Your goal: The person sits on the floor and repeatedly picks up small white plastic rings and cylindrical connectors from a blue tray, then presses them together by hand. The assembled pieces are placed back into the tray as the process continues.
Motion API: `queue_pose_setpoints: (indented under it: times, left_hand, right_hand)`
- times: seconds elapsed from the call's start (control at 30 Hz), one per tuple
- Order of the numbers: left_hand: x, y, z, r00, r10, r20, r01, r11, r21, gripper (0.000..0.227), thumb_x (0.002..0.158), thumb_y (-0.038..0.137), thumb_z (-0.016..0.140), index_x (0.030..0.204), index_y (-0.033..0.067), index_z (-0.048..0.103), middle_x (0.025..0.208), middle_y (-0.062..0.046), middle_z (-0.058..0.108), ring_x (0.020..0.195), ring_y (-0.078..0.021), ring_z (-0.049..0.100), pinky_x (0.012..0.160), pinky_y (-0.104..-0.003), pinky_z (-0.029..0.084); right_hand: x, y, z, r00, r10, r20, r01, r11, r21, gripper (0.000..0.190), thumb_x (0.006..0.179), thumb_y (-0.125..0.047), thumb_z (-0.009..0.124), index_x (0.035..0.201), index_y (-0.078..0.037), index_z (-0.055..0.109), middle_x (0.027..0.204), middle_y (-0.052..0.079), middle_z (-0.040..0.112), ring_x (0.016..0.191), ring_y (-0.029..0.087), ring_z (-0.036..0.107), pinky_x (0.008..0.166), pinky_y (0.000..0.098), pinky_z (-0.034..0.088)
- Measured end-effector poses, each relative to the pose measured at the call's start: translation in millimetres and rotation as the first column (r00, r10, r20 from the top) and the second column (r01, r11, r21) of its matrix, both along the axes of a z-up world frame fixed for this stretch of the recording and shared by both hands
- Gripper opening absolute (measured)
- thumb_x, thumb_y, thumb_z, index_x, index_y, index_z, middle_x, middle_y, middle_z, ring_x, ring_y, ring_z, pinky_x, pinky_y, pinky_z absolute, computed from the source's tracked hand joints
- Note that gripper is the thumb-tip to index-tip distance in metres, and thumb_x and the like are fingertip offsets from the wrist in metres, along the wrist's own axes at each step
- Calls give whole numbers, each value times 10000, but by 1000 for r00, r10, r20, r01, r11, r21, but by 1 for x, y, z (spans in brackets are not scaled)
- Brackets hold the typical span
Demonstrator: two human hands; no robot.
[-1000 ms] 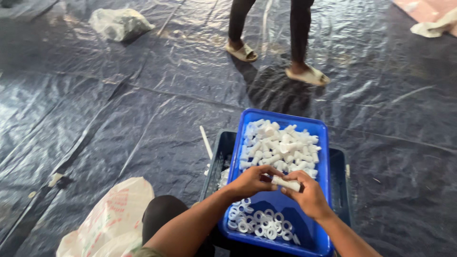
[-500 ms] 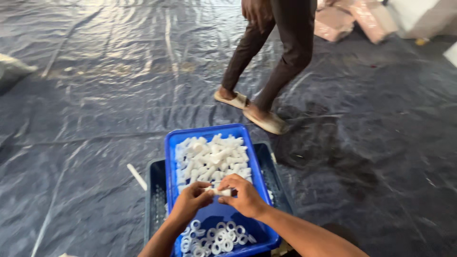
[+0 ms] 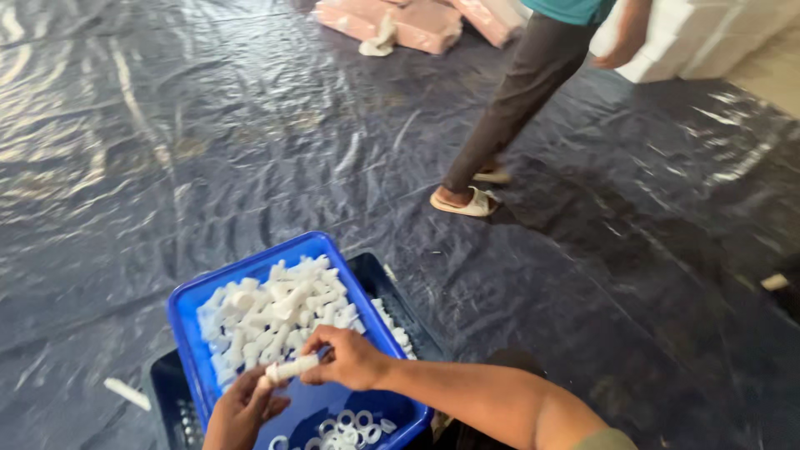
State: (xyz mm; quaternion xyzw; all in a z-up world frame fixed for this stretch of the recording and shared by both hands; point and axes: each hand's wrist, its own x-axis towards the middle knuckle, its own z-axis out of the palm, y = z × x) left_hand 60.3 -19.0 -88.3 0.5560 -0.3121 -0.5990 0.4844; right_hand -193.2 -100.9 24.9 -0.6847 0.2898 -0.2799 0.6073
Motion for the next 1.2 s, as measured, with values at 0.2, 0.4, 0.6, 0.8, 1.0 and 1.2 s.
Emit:
queue_pose_setpoints:
  times: [0.2,0.4,0.6,0.8,1.0,1.2]
  left_hand:
    - [17,-3,-31,971,-85,225,74,996,57,480,870,159,736,1340,78,681,918,-180,744,833,-257,752,760,-384,607]
    - [19,6,-19,785,11,619,249,910,-332,478,750,161,821,1215,91,729,1042,-107,747,942,-200,777,825,-340,633]
    - [15,0,-12,998,-16,55,6,985,173,383,933,193,663,1268,9,682,1020,-216,736,861,-312,747,794,-430,619]
    - [-19,19,45,819,44,573,131,956,-262,323,827,151,759,1108,-6,733,1085,-150,740,1012,-227,732,837,-361,634]
    - [-41,19,93,851,84,518,11,984,-178,399,877,147,728,1241,3,651,1137,-144,708,1038,-204,706,866,-340,583]
    - [-34,26,128,897,2,441,30,997,-64,323,868,206,744,1141,34,735,867,-20,763,787,-106,695,710,-263,554]
  right_hand:
    - [-2,-2,-16,995,5,-99,-31,964,-263,430,777,-140,899,1132,1,704,957,99,742,812,187,696,746,280,563]
    - [1,-9,-25,994,78,72,-106,735,670,437,917,-305,794,1171,18,646,942,117,715,702,164,708,665,299,595]
    - [-1,7,-10,998,-21,-65,1,956,-293,414,818,-156,869,1157,-4,686,1003,108,734,828,166,732,748,275,589]
    - [1,1,-16,997,44,65,-71,864,499,420,875,-214,832,1169,17,642,865,105,722,779,197,718,698,336,602]
    - [3,0,-28,1000,8,3,-9,998,55,414,815,-127,861,1163,-10,670,1044,86,696,946,135,660,810,298,568]
    - [20,4,-8,986,-32,-163,20,997,-78,330,803,-122,858,1084,-71,695,960,51,705,860,118,661,758,295,579]
